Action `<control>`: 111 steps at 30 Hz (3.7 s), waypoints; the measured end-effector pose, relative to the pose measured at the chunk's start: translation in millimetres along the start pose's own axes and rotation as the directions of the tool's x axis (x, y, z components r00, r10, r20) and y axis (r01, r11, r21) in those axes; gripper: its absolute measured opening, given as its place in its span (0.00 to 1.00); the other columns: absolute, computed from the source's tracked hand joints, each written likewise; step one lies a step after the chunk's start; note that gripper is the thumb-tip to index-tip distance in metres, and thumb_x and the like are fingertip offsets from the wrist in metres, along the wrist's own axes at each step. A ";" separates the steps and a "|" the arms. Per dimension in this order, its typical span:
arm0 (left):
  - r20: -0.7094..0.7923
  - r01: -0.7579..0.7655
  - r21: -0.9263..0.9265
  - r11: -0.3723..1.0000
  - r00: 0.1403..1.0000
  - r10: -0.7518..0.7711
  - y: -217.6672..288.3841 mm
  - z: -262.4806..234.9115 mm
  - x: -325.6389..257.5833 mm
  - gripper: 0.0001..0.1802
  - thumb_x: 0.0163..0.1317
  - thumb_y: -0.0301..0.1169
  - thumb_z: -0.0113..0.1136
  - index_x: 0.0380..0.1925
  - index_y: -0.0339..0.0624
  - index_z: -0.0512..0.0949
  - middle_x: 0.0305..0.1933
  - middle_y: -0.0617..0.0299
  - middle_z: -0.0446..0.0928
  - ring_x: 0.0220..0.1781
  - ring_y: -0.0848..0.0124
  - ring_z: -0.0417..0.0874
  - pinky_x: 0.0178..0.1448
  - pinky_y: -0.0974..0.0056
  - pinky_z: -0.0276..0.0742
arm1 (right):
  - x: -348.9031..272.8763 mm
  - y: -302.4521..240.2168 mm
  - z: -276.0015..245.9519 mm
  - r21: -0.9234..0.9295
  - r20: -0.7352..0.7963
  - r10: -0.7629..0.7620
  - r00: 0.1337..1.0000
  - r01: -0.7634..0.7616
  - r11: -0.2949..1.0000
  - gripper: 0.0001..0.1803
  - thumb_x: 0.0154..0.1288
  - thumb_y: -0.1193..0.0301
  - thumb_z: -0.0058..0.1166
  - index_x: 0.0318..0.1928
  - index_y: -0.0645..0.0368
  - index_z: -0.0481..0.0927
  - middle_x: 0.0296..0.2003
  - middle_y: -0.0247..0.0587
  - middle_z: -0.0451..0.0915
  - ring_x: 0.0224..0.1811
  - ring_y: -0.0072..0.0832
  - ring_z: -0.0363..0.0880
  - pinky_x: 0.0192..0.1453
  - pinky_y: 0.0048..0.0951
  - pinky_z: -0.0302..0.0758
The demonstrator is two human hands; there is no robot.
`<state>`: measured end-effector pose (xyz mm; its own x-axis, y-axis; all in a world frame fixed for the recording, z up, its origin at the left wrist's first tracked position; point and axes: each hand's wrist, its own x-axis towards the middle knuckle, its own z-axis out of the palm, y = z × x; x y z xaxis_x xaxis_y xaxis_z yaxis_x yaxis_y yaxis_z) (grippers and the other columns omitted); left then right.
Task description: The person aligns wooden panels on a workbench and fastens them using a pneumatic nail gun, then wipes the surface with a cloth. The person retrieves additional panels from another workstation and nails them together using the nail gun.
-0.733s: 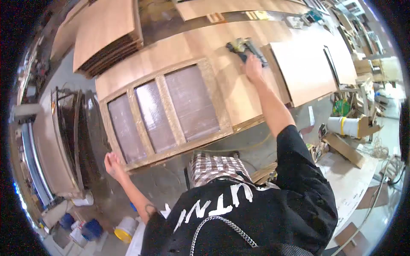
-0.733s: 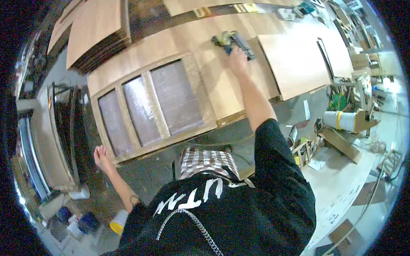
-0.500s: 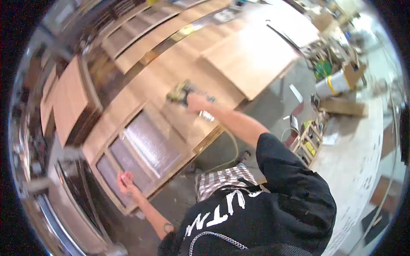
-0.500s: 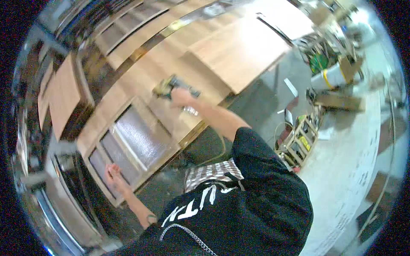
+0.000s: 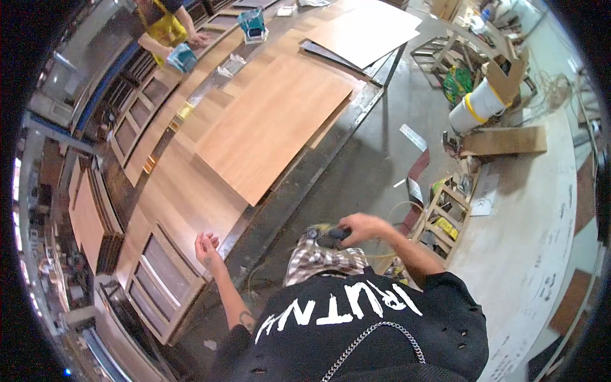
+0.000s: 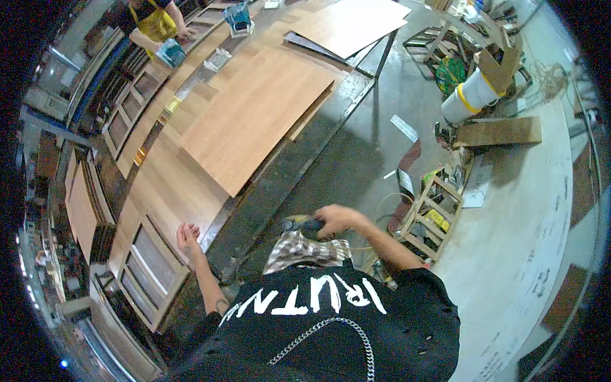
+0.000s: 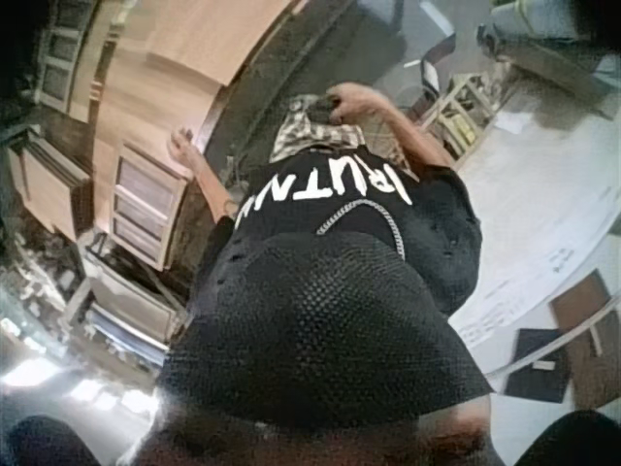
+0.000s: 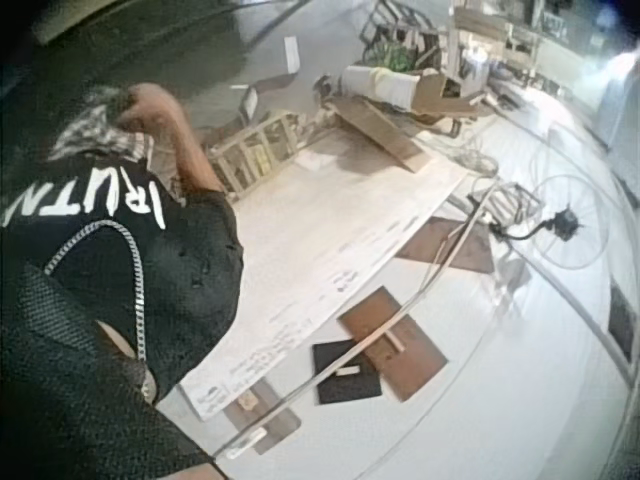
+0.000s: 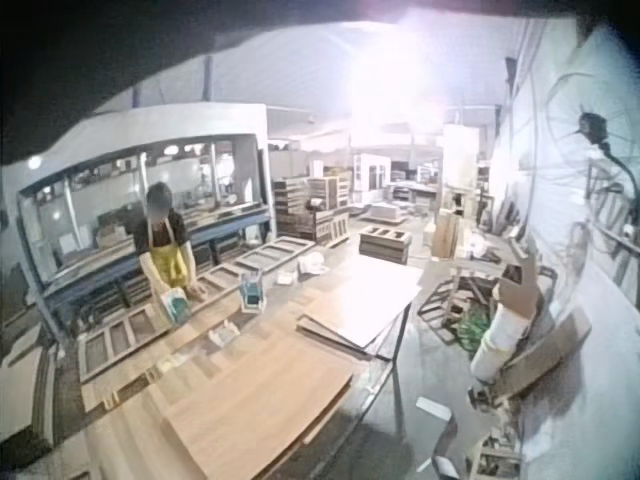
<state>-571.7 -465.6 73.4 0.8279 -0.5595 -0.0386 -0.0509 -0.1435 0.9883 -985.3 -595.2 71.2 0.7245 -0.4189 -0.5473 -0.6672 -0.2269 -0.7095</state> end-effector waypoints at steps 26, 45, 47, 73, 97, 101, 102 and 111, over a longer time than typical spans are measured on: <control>-0.343 0.008 0.323 0.946 0.933 0.109 84.4 219.4 -58.7 0.21 0.69 0.38 0.47 0.54 0.32 0.70 0.40 0.54 0.78 0.40 0.69 0.79 0.48 0.67 0.74 | 122.4 237.1 -621.0 -0.636 -0.705 -0.370 0.605 -0.309 0.707 0.25 0.58 0.54 0.55 0.53 0.53 0.75 0.35 0.52 0.78 0.37 0.47 0.79 0.42 0.42 0.75; -0.005 0.094 0.439 0.894 0.995 -0.102 110.7 476.7 -97.9 0.21 0.68 0.34 0.49 0.57 0.35 0.68 0.36 0.58 0.79 0.35 0.73 0.79 0.43 0.69 0.75 | 162.6 312.6 -564.3 -0.724 -0.657 -0.534 0.532 -0.251 0.642 0.29 0.56 0.77 0.45 0.61 0.64 0.64 0.57 0.49 0.65 0.56 0.45 0.67 0.56 0.40 0.67; 0.074 0.069 0.463 0.884 0.990 -0.116 116.4 488.7 -94.8 0.21 0.68 0.34 0.49 0.58 0.36 0.68 0.35 0.59 0.79 0.34 0.74 0.79 0.43 0.70 0.74 | 156.7 309.6 -565.3 -0.726 -0.659 -0.485 0.575 -0.317 0.610 0.30 0.55 0.77 0.45 0.62 0.60 0.64 0.60 0.48 0.61 0.58 0.43 0.64 0.58 0.41 0.62; -0.672 0.423 0.421 0.802 0.740 -0.038 37.6 242.0 -109.9 0.19 0.66 0.37 0.53 0.18 0.37 0.73 0.21 0.63 0.75 0.23 0.76 0.75 0.31 0.70 0.70 | 109.5 220.1 -415.2 0.211 -0.756 0.056 0.653 0.161 0.964 0.10 0.66 0.68 0.51 0.34 0.62 0.80 0.17 0.32 0.76 0.20 0.20 0.71 0.25 0.24 0.68; -0.507 0.215 0.434 0.875 0.861 0.040 -68.0 214.3 -52.0 0.14 0.55 0.28 0.64 0.40 0.32 0.77 0.32 0.61 0.79 0.32 0.73 0.75 0.41 0.70 0.70 | 179.3 189.4 -346.9 0.036 -0.812 -0.090 0.576 0.204 0.978 0.14 0.56 0.67 0.61 0.44 0.55 0.82 0.37 0.44 0.83 0.38 0.33 0.82 0.43 0.27 0.75; -0.534 0.221 0.395 0.892 0.845 0.028 -69.9 220.6 -55.0 0.17 0.56 0.30 0.65 0.44 0.32 0.79 0.41 0.56 0.82 0.41 0.71 0.80 0.49 0.68 0.73 | 188.4 202.9 -350.7 0.055 -0.817 -0.052 0.574 0.168 0.984 0.14 0.56 0.65 0.61 0.43 0.55 0.83 0.32 0.41 0.83 0.32 0.24 0.80 0.39 0.24 0.73; -0.529 0.220 0.399 0.890 0.848 0.028 -66.6 221.5 -54.3 0.17 0.56 0.30 0.65 0.44 0.32 0.79 0.41 0.56 0.82 0.41 0.71 0.80 0.49 0.68 0.73 | 188.6 202.3 -349.7 0.027 -0.828 -0.075 0.556 0.173 0.984 0.14 0.57 0.66 0.60 0.43 0.56 0.83 0.31 0.40 0.83 0.30 0.23 0.79 0.38 0.23 0.73; -0.498 0.195 0.429 0.882 0.865 0.051 -71.2 211.6 -49.1 0.15 0.56 0.30 0.65 0.39 0.30 0.80 0.39 0.57 0.82 0.36 0.73 0.80 0.45 0.69 0.75 | 194.0 210.8 -335.0 -0.022 -0.875 -0.178 0.450 0.330 0.944 0.12 0.55 0.70 0.61 0.41 0.58 0.83 0.39 0.43 0.82 0.35 0.30 0.81 0.42 0.26 0.76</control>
<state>-726.9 -600.7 -26.3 0.9923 -0.0846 0.0905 -0.1230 -0.5858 0.8010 -1043.4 -1018.8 -35.8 0.2935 -0.9175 0.2685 -0.3945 -0.3721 -0.8402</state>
